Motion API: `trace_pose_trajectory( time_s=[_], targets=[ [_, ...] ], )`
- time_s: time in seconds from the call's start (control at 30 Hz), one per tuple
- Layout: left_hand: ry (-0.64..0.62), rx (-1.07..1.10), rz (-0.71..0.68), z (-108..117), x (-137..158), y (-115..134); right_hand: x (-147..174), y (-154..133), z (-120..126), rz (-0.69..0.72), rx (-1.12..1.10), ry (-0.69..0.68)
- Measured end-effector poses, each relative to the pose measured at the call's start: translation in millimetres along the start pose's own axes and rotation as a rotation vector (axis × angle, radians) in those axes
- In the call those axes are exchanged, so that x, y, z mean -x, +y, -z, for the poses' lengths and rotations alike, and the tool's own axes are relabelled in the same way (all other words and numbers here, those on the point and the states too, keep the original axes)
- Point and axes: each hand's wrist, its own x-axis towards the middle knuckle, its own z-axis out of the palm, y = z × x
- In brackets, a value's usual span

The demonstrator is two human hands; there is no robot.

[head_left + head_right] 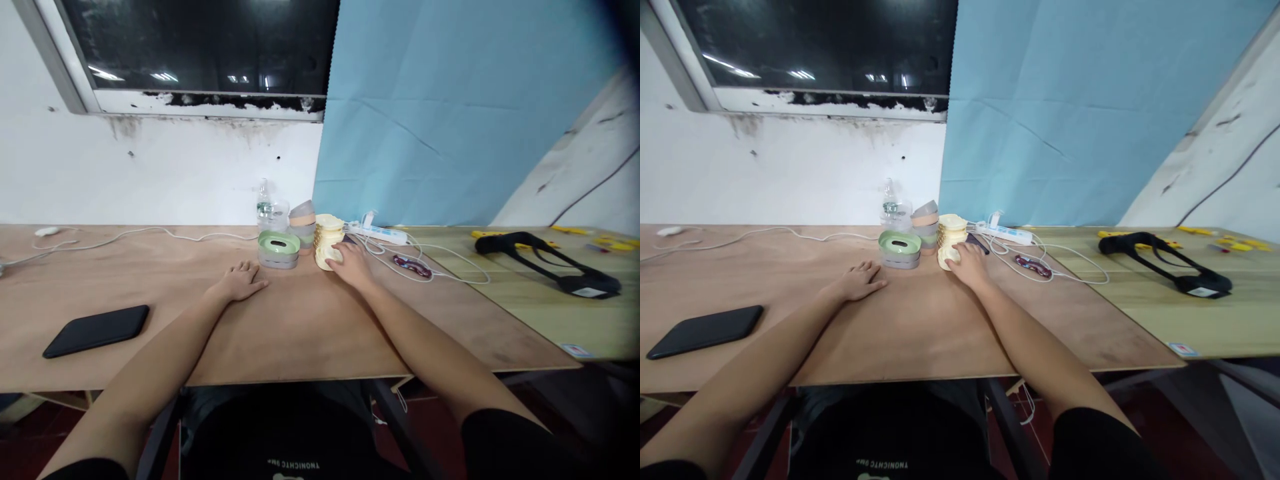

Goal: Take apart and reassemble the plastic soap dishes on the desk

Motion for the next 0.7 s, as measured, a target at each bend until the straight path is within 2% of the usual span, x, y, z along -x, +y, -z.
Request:
trace_pose_trajectory(
  time_s=[0.17,0.53,0.7],
  targets=[
    [0.019,0.015,-0.008,-0.8,0.3,1.1,-3.2,1.5,-5.6,-0.058,0.112,-0.043],
    [0.013,0.039,-0.001,-0.3,0.9,1.1,-2.7,-2.0,-6.2,0.047,0.089,-0.018],
    [0.014,0.044,-0.002,-0.6,0.9,2.1,-3.7,-18.1,5.9,0.102,0.039,0.1]
  ],
)
